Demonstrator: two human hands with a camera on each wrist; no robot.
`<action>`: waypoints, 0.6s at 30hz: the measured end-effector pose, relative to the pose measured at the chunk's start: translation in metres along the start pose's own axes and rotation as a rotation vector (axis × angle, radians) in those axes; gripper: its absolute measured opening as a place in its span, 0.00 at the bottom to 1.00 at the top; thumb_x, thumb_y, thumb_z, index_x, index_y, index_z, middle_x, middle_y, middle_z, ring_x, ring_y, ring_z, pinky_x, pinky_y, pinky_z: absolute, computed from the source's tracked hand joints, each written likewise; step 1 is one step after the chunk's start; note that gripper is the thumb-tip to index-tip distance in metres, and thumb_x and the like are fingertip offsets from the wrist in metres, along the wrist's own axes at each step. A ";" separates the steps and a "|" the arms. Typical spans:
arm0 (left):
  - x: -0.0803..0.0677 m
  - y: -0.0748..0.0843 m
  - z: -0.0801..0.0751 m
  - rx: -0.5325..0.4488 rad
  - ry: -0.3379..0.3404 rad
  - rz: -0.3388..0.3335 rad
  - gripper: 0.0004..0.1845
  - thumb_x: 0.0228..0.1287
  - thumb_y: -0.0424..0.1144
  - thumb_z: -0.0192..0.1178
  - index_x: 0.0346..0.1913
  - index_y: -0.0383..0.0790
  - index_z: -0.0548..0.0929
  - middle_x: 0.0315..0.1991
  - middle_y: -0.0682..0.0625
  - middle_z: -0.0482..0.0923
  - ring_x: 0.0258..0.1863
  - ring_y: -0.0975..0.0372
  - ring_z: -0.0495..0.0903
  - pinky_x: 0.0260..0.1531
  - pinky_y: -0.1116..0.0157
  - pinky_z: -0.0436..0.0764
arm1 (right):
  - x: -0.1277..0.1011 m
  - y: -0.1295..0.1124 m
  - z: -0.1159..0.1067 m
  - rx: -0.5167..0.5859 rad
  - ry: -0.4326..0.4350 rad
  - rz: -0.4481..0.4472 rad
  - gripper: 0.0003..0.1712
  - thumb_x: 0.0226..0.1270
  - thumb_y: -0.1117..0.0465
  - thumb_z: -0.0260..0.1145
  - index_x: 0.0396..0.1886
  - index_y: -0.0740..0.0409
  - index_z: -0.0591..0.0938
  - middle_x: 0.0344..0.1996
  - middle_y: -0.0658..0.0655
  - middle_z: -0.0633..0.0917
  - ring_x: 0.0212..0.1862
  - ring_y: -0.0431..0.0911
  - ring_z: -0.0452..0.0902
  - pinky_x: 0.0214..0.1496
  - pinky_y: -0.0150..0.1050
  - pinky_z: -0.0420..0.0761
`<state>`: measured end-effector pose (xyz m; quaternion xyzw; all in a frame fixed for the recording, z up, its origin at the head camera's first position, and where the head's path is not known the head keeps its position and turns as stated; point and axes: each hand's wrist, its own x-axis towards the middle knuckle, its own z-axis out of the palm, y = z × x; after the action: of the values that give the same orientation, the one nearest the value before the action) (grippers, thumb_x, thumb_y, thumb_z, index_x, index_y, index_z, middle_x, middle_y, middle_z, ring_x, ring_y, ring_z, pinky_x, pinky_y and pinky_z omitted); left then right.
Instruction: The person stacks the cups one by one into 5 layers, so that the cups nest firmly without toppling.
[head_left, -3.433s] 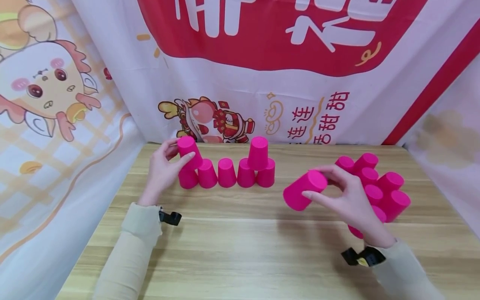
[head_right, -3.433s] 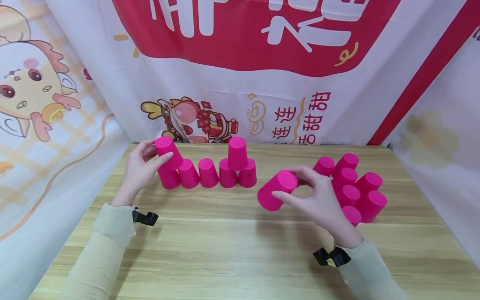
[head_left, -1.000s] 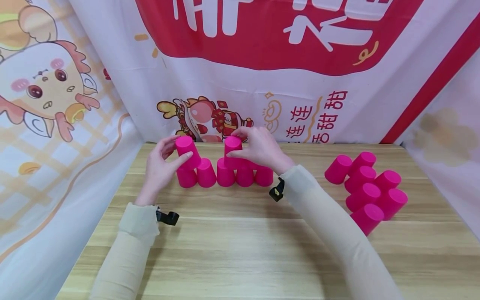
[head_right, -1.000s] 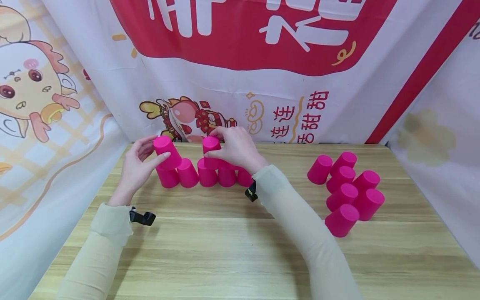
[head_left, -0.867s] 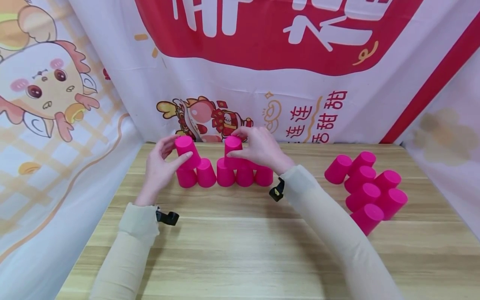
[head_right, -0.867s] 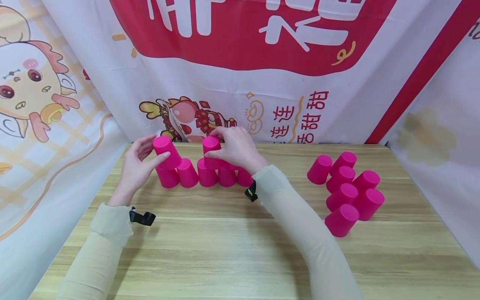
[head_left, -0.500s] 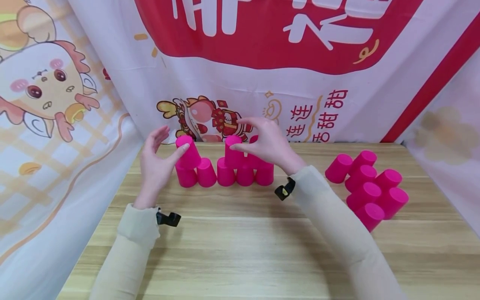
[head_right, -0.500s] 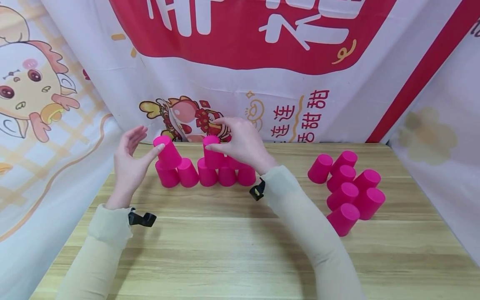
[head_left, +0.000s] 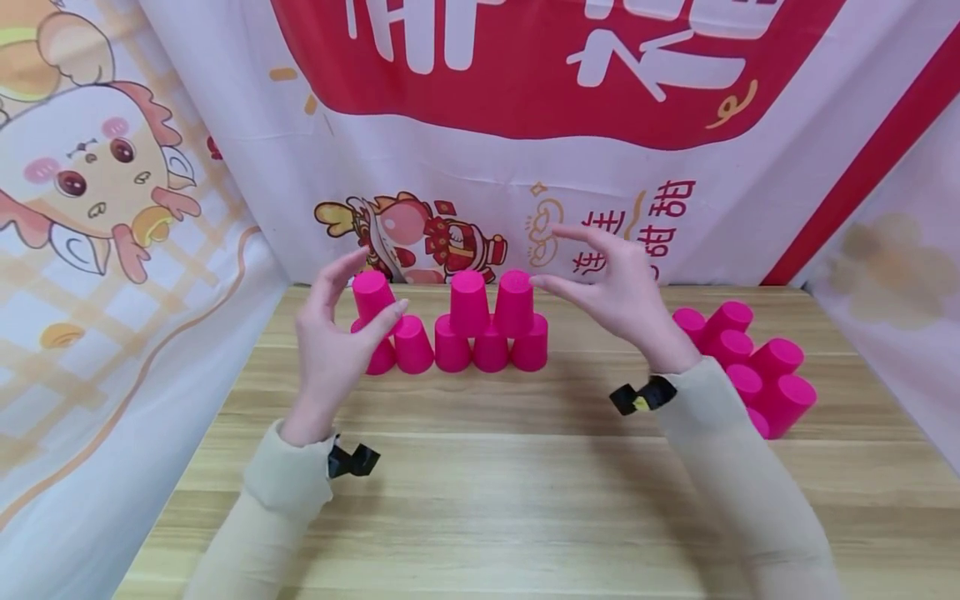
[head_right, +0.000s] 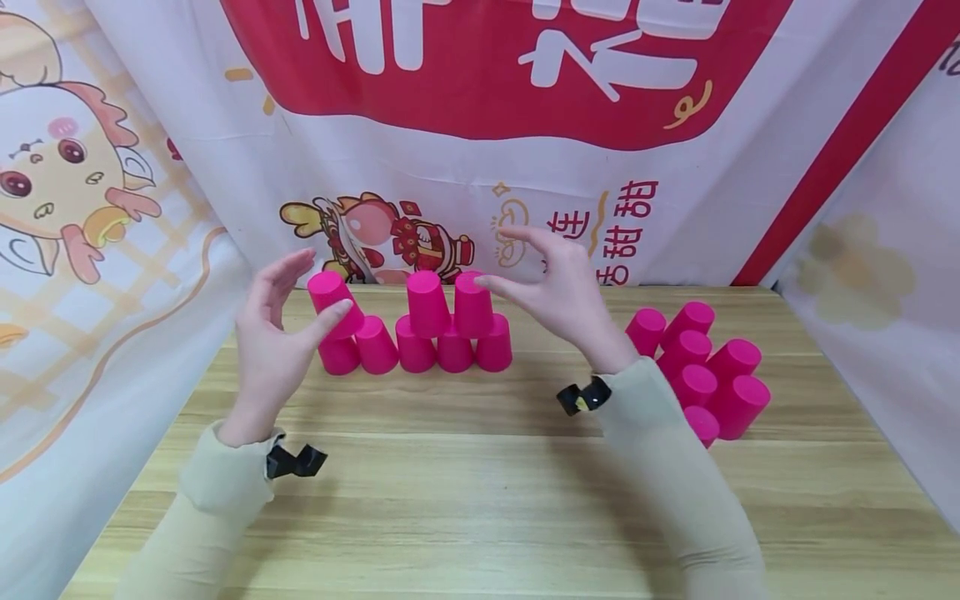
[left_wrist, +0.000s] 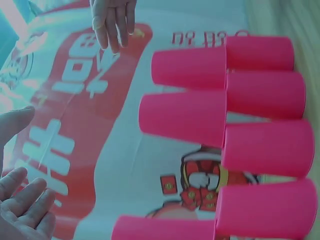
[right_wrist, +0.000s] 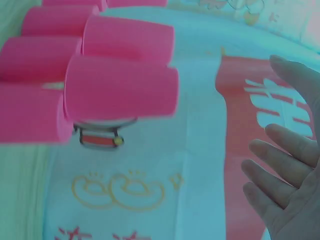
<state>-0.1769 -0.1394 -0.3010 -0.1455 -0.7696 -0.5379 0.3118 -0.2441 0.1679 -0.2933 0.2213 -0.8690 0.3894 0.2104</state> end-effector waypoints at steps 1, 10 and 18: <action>-0.002 0.002 0.002 -0.001 -0.013 0.002 0.32 0.52 0.34 0.70 0.62 0.39 0.71 0.59 0.53 0.71 0.61 0.61 0.67 0.60 0.60 0.65 | -0.003 0.003 -0.005 -0.001 0.012 0.011 0.36 0.45 0.38 0.73 0.58 0.33 0.76 0.53 0.37 0.77 0.56 0.36 0.70 0.53 0.44 0.73; -0.016 0.008 0.019 -0.038 -0.156 0.043 0.35 0.50 0.33 0.71 0.63 0.41 0.70 0.59 0.56 0.71 0.61 0.61 0.66 0.57 0.55 0.67 | -0.036 0.030 -0.042 -0.010 0.060 0.144 0.35 0.48 0.41 0.73 0.59 0.27 0.73 0.56 0.40 0.76 0.58 0.39 0.68 0.56 0.53 0.70; -0.036 -0.022 0.045 -0.037 -0.284 -0.020 0.37 0.49 0.48 0.72 0.64 0.53 0.69 0.61 0.61 0.69 0.61 0.66 0.65 0.57 0.53 0.67 | -0.074 0.055 -0.062 -0.118 0.032 0.255 0.36 0.50 0.41 0.72 0.62 0.27 0.71 0.59 0.45 0.74 0.50 0.46 0.73 0.39 0.43 0.79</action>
<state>-0.1761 -0.1022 -0.3508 -0.2182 -0.7974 -0.5290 0.1916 -0.2016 0.2649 -0.3273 0.0900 -0.9080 0.3645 0.1859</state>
